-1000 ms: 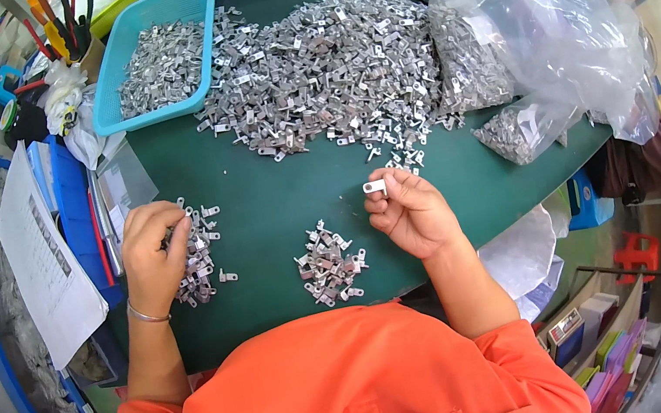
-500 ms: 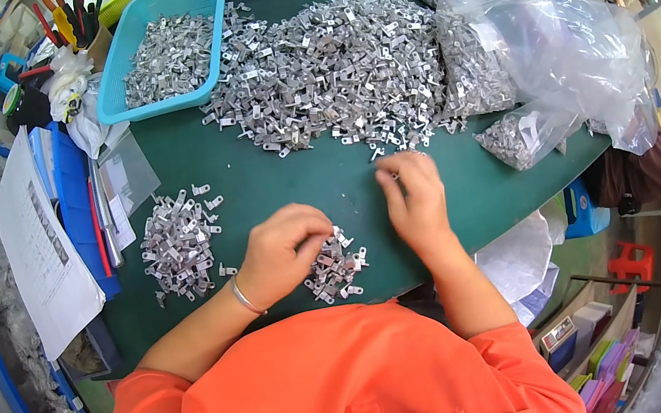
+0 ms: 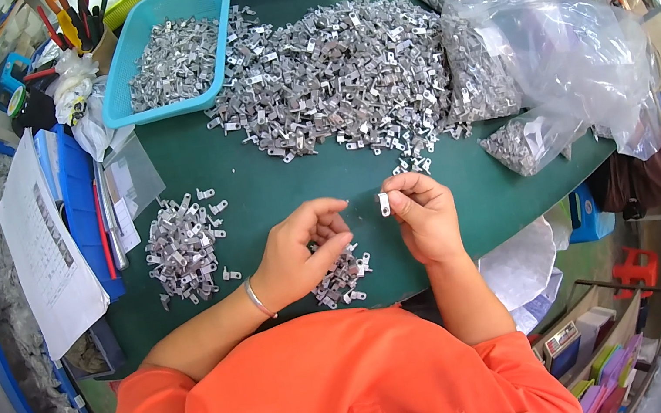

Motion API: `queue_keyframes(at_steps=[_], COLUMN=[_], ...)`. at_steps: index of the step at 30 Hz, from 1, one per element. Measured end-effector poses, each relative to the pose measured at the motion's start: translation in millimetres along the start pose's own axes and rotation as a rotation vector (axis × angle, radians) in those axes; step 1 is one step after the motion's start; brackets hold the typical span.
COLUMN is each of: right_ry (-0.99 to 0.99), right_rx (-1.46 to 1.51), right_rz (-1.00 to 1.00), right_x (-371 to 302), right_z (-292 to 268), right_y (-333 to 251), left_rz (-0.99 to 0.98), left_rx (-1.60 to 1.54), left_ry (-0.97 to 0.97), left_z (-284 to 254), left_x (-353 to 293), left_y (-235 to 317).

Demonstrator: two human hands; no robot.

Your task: The person sits at a green workbench and repeatedly picks up small metal brackets and fasteners, joining them by hand. They place the assembled units into a pile on the table. Midway through, they pause to adjust their head-mounted camera before resuming the assembly task.

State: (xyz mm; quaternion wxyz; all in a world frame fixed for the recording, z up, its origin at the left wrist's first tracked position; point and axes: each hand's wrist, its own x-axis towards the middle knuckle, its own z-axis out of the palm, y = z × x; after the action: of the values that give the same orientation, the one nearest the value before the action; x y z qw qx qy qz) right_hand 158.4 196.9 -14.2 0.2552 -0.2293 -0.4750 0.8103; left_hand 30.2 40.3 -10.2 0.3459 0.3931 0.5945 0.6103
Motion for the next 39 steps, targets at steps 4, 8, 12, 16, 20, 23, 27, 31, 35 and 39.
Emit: queue_keyframes(at_steps=[4, 8, 12, 16, 20, 23, 27, 31, 35, 39], right_ry=[-0.107, -0.184, 0.180, 0.229, 0.231, 0.144, 0.012, -0.029, -0.056, -0.049], right_rx=[-0.533, -0.875, -1.327, -1.503, -1.533, -1.327, -0.075, 0.107, -0.014, -0.058], right_rz=[-0.394, -0.736, -0.758, -0.684, -0.717, -0.716, -0.023, 0.007, -0.071, -0.087], right_x=[-20.9, -27.0, -0.9, 13.7, 14.8, 9.0, -25.8, -36.0, -37.3, -38.4], right_z=[13.7, 8.2, -26.9, -36.4, -37.6, -30.3, 5.2, 20.8, 18.4, 18.5], right_y=[1.8, 0.7, 3.2, 9.5, 12.0, 14.6, 17.1, 18.8, 18.0, 18.2], left_rz=[-0.148, 0.211, 0.487, 0.490, 0.491, 0.416, 0.048, -0.056, -0.215, -0.318], left_rx=[-0.220, 0.259, 0.591, 0.660, 0.556, 0.520, 0.082, -0.092, -0.435, -0.554], left_ry=[-0.072, -0.099, -0.210, -0.283, -0.167, -0.054, -0.039, -0.044, 0.012, -0.010], left_z=[7.1, -1.0, -9.0, -6.3, -7.1, -9.6, 6.7, 9.3, 9.1, 3.2], left_x=[-3.1, -3.1, -10.0, -12.6, -12.5, -11.9, -4.7, -3.1, -5.6, -2.1], left_y=[-6.4, 2.0, -7.8, -8.8, -5.6, 0.6, 6.7, 0.8, 3.4, 7.2])
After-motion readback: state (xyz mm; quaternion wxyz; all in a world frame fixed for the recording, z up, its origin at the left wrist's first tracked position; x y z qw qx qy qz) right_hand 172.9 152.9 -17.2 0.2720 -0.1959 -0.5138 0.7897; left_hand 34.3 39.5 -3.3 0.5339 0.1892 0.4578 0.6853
